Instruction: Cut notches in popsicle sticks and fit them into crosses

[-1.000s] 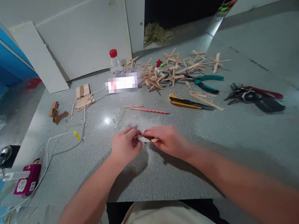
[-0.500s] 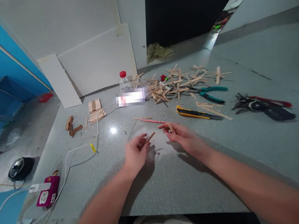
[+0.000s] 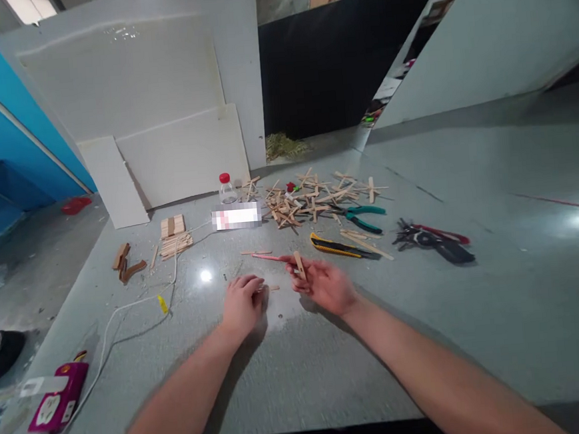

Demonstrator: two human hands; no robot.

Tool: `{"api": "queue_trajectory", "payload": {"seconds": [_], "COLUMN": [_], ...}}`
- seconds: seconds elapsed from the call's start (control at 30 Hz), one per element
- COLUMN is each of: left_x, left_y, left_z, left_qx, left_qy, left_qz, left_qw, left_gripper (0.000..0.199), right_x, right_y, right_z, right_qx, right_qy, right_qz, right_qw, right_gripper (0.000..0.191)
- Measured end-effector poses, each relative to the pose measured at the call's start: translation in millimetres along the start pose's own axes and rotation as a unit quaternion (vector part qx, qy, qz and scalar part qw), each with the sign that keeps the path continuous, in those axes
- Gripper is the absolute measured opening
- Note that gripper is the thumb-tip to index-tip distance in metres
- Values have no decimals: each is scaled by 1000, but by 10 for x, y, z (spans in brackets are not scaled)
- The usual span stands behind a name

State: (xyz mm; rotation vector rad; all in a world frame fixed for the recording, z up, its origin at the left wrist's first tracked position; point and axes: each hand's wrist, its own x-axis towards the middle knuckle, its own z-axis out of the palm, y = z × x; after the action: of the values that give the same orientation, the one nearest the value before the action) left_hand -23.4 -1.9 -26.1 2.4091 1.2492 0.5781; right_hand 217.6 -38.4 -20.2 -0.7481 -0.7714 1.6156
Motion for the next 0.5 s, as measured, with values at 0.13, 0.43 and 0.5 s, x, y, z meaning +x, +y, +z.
{"api": "queue_trajectory", "payload": {"seconds": [0.13,0.43,0.5], "left_x": [129,894,987], "left_y": [-15,-83,-87], "left_z": [-90,-231,-248], "left_qx": [47,138,147], "left_qy": [44,-21,-43], "left_qz": [-33,-90,-92], "left_qw": [997,986,984], "left_gripper": [33,37,37], "right_x": [93,390,427], "right_y": [82,231,266], "right_z": [-199,-396,-386], "right_qx": [-18,-99,-119], "right_qy": [-3,10,11], "right_qz": [14,-10,-13], "right_qw": [1000,995,993], "right_gripper": [34,38,38]}}
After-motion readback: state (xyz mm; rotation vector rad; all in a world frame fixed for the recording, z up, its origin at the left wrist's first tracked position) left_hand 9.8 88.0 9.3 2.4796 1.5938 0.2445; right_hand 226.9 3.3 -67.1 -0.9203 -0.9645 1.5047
